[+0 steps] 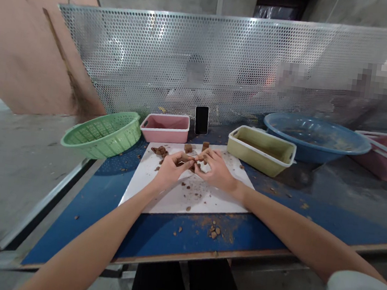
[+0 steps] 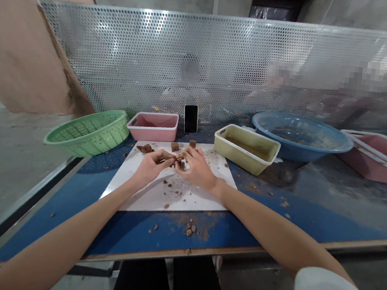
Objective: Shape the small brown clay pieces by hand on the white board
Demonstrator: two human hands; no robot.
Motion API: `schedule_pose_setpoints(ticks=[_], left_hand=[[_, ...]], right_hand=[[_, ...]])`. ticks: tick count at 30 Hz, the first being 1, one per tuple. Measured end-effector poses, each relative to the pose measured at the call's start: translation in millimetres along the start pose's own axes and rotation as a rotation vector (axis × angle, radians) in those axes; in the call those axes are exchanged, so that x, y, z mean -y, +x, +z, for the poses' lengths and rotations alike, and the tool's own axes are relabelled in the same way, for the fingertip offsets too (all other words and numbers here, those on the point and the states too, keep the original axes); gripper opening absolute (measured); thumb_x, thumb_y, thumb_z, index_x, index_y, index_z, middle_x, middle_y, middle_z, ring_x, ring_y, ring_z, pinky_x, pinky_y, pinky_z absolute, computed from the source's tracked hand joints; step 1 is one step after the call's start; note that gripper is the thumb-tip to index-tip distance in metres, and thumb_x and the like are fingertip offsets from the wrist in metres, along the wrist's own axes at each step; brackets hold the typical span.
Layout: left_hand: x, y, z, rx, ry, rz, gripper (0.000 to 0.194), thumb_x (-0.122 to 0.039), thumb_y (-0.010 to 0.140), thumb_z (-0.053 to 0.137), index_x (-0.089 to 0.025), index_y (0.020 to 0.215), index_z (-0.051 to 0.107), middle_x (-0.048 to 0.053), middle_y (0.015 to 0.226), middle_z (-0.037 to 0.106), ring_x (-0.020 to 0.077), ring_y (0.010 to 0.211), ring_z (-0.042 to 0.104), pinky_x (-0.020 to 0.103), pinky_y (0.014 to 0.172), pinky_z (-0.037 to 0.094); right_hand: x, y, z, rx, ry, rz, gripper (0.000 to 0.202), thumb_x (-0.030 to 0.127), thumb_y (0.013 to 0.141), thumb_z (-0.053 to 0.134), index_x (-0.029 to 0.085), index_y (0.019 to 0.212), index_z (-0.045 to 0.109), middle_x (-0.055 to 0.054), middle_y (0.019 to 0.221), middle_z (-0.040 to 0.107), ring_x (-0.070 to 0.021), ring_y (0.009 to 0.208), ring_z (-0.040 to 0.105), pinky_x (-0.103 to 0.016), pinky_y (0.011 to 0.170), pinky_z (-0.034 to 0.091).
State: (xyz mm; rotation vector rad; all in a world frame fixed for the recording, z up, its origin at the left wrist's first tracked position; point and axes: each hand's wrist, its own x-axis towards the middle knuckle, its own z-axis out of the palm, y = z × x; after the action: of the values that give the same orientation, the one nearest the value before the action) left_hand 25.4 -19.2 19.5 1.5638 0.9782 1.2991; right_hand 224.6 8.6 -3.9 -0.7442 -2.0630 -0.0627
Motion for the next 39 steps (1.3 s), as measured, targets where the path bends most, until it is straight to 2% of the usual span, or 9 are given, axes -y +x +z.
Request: schedule_pose_setpoints(ticks=[5, 16, 25, 31, 39], left_hand=[[0.6, -0.7, 1.0, -0.007, 0.053, 0.031, 0.03, -0.045, 0.077, 0.091, -0.019, 0.086, 0.078, 0.01, 0.093, 0.081, 0.025, 0.087, 0.073, 0.037, 0.08, 0.057], [4.3, -0.3, -1.1, 0.031, 0.071, 0.038, 0.031, -0.048, 0.08, 0.088, -0.019, 0.086, 0.078, 0.01, 0.091, 0.08, 0.024, 0.084, 0.072, 0.036, 0.078, 0.056], [4.9, 0.3, -2.3, 0.066, 0.061, 0.038, 0.032, -0.048, 0.083, 0.086, -0.018, 0.088, 0.078, 0.011, 0.092, 0.081, 0.023, 0.084, 0.073, 0.035, 0.079, 0.057], [1.9, 0.4, -2.6, 0.046, 0.046, -0.003, 0.04, -0.054, 0.078, 0.088, -0.016, 0.087, 0.078, 0.01, 0.089, 0.081, 0.023, 0.08, 0.073, 0.035, 0.076, 0.059], [2.1, 1.2, -1.8, 0.038, 0.033, 0.005, 0.034, -0.048, 0.078, 0.088, -0.017, 0.087, 0.08, 0.011, 0.09, 0.082, 0.0232, 0.081, 0.074, 0.035, 0.076, 0.059]], right_hand=[[-0.3, 0.4, 0.7, 0.013, -0.04, -0.017, 0.01, 0.02, 0.091, 0.065, 0.025, 0.097, 0.058, -0.005, 0.095, 0.071, -0.0256, 0.088, 0.065, -0.046, 0.092, 0.044], [1.2, 1.3, -2.0, 0.031, -0.054, -0.018, 0.01, 0.019, 0.09, 0.064, 0.026, 0.094, 0.058, -0.006, 0.095, 0.071, -0.0266, 0.088, 0.064, -0.047, 0.092, 0.045], [0.7, 2.5, -2.9, 0.005, -0.001, -0.031, 0.01, 0.015, 0.091, 0.06, 0.024, 0.094, 0.058, -0.004, 0.093, 0.07, -0.0239, 0.085, 0.065, -0.044, 0.089, 0.044], [-1.9, 1.5, -2.7, 0.033, 0.027, -0.041, 0.008, 0.018, 0.091, 0.062, 0.023, 0.095, 0.058, -0.004, 0.095, 0.069, -0.0235, 0.09, 0.066, -0.043, 0.09, 0.041], [-2.5, 2.0, 0.4, -0.003, 0.042, -0.03, 0.007, 0.018, 0.091, 0.063, 0.024, 0.092, 0.058, -0.003, 0.091, 0.069, -0.0224, 0.085, 0.065, -0.041, 0.089, 0.04]])
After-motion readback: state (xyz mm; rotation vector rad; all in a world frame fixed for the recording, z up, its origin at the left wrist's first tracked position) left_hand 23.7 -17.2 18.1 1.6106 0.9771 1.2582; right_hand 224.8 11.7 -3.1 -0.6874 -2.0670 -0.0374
